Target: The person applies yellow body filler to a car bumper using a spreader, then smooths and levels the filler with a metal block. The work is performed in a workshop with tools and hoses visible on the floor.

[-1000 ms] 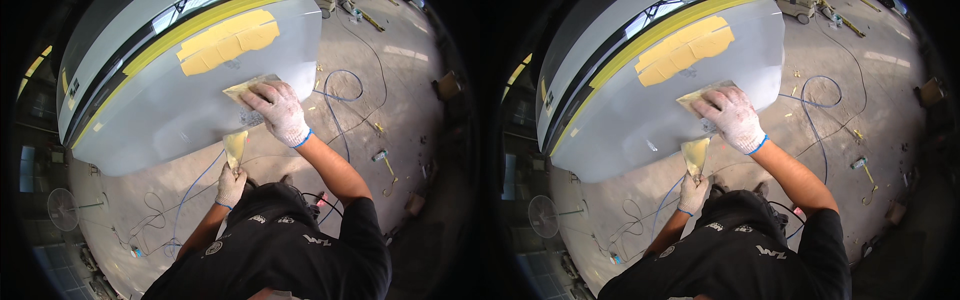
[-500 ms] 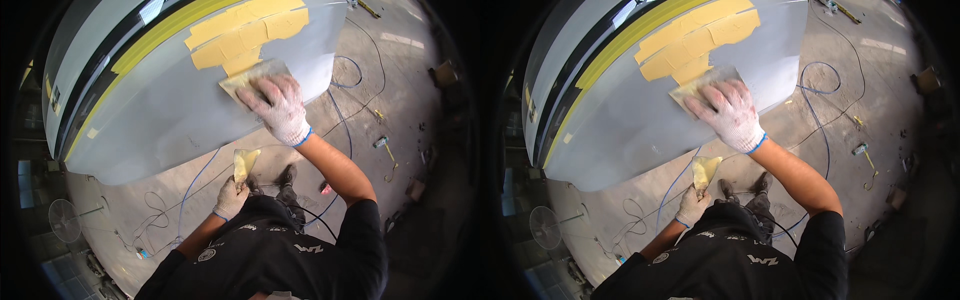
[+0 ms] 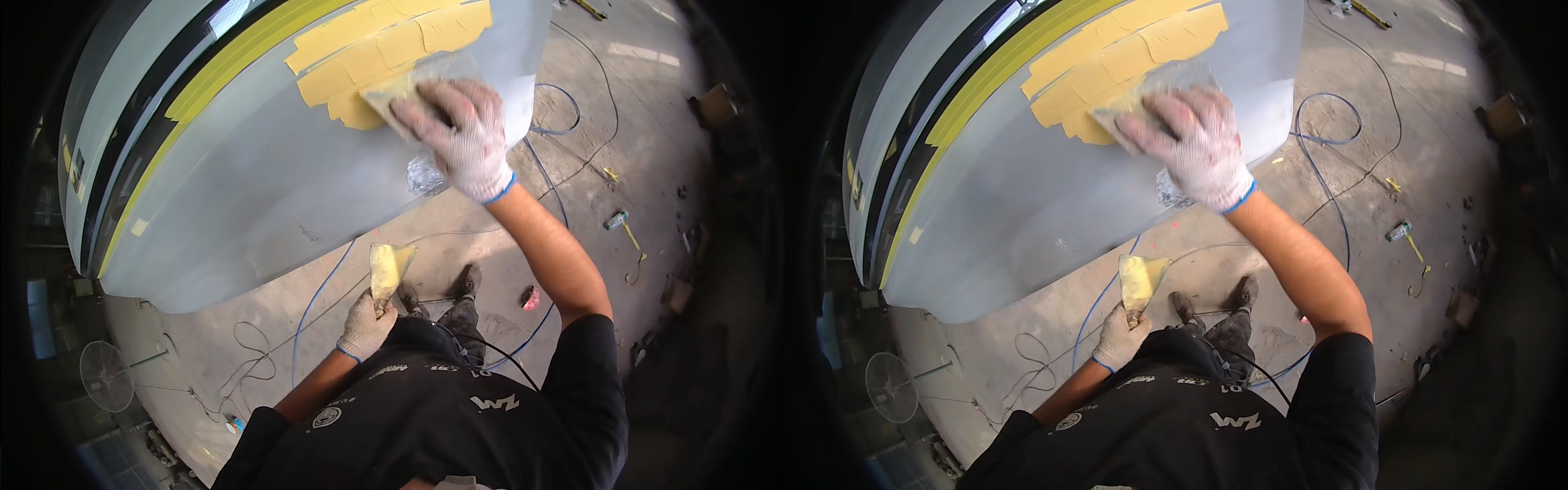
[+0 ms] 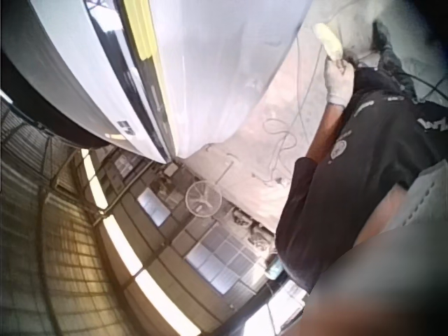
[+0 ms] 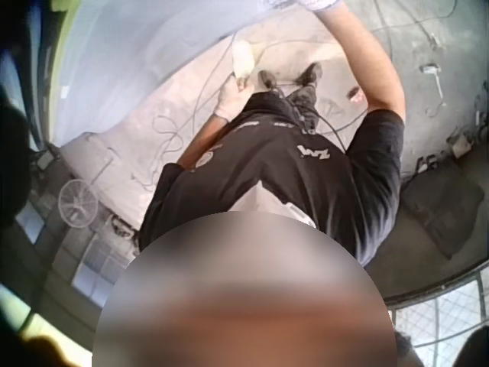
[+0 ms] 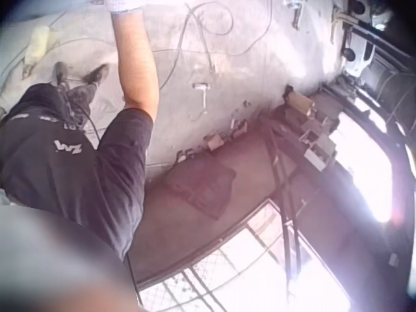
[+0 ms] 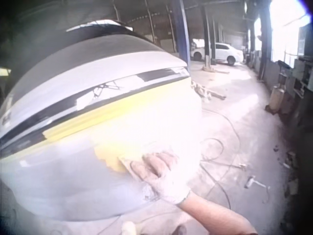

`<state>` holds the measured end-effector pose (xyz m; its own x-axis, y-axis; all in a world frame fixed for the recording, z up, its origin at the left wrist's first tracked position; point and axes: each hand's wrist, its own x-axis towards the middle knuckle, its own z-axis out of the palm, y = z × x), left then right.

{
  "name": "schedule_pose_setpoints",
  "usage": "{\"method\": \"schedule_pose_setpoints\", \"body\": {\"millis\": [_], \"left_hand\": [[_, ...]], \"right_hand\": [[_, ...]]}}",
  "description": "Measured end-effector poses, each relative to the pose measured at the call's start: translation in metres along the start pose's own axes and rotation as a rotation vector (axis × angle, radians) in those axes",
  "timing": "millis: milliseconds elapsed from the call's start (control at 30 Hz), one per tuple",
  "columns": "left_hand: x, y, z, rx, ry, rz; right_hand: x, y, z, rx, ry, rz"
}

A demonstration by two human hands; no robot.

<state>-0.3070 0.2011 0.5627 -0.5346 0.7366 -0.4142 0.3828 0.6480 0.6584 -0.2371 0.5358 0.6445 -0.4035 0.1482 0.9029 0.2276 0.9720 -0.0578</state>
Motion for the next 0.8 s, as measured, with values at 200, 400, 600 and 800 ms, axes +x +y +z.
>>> {"method": "schedule_pose_setpoints", "body": {"millis": [200, 400, 600, 800], "left_hand": [[0.004, 0.003, 0.001, -0.004, 0.008, 0.079], [0.003, 0.015, 0.007, -0.052, 0.118, 0.151], [0.002, 0.035, 0.001, -0.153, 0.124, 0.137], [0.017, 0.057, -0.009, -0.443, 0.111, 0.146]], "right_hand": [[-0.046, 0.018, 0.038, -0.008, -0.025, -0.049], [-0.01, 0.032, -0.005, 0.005, 0.04, -0.021], [-0.049, 0.051, 0.041, 0.003, -0.029, -0.035], [-0.064, 0.009, -0.025, 0.328, -0.024, 0.426]]}}
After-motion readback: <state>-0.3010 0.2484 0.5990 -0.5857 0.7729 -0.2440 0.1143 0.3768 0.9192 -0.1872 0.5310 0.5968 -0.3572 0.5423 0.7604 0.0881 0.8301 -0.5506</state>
